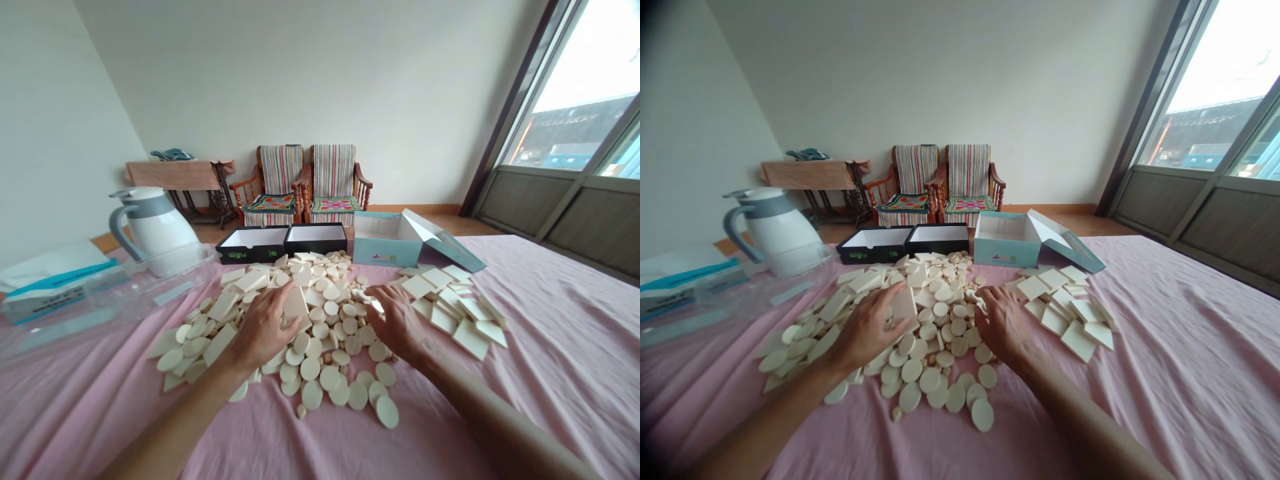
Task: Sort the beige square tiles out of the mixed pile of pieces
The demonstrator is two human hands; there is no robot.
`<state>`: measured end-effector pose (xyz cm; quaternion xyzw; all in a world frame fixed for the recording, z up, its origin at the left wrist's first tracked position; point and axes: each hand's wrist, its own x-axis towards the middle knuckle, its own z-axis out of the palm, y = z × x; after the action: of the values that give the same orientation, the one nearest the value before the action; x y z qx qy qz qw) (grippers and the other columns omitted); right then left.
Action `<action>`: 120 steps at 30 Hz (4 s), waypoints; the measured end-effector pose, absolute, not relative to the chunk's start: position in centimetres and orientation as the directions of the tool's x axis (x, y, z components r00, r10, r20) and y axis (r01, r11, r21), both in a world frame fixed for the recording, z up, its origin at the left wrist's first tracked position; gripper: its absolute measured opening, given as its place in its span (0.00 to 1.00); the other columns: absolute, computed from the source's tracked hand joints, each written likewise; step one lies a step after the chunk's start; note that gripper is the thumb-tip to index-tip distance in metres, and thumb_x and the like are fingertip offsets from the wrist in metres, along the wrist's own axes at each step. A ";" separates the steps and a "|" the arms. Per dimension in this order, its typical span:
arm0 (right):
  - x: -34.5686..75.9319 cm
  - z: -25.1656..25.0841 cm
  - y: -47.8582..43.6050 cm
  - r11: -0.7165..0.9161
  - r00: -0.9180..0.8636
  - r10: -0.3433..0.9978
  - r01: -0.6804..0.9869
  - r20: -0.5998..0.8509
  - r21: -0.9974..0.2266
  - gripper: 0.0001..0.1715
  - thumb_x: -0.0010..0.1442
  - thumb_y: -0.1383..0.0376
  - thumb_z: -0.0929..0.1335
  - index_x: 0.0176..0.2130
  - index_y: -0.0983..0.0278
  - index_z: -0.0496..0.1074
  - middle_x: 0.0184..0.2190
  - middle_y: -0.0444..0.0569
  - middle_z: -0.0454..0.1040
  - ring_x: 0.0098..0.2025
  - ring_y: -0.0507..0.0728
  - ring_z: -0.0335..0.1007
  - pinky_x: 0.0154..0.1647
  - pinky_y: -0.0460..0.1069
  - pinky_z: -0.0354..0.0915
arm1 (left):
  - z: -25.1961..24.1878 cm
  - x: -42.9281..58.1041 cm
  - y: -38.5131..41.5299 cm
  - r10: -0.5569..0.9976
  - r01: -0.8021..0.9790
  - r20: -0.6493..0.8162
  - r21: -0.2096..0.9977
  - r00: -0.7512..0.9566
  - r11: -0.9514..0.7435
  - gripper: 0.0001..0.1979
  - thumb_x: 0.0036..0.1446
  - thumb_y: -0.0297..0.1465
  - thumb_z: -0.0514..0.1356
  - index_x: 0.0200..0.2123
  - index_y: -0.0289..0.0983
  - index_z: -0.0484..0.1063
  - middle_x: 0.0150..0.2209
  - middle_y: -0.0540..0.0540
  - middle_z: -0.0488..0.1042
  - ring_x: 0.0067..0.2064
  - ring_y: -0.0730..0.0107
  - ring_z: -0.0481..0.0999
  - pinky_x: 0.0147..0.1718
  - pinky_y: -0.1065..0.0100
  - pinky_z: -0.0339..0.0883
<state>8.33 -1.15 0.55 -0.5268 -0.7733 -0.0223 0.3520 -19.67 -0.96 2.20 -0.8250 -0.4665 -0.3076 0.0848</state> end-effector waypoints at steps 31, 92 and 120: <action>12.5 2.1 0.4 0.042 0.138 0.847 0.946 0.514 -0.323 0.14 0.59 0.58 0.62 0.27 0.62 0.69 0.24 0.46 0.70 0.25 0.52 0.61 0.25 0.47 0.48 | 3.0 -17.8 -2.4 0.663 0.736 0.680 0.267 0.313 -0.622 0.11 0.59 0.26 0.54 0.45 0.38 0.70 0.42 0.44 0.75 0.46 0.62 0.73 0.48 0.59 0.68; 12.9 -0.2 3.1 0.233 -0.159 0.931 0.952 0.328 -0.200 0.29 0.54 0.55 0.66 0.53 0.64 0.68 0.46 0.55 0.73 0.51 0.64 0.63 0.56 0.60 0.48 | 4.5 -19.2 -2.6 0.846 0.596 0.504 0.631 0.172 -0.497 0.12 0.59 0.38 0.57 0.41 0.37 0.74 0.39 0.46 0.79 0.40 0.66 0.79 0.41 0.66 0.73; 7.2 -2.3 -1.0 0.220 -0.102 0.969 0.780 0.227 -0.586 0.37 0.66 0.49 0.54 0.64 0.70 0.55 0.64 0.61 0.55 0.67 0.63 0.47 0.65 0.59 0.50 | 2.5 -21.3 -1.9 0.763 0.725 0.614 0.430 0.202 -0.538 0.10 0.60 0.36 0.56 0.39 0.41 0.75 0.37 0.50 0.80 0.38 0.70 0.79 0.37 0.73 0.73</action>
<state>7.23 -1.02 -2.34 -0.6033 -0.7245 0.1621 0.2914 -21.25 -1.91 2.47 -0.7748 -0.4802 -0.4105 -0.0229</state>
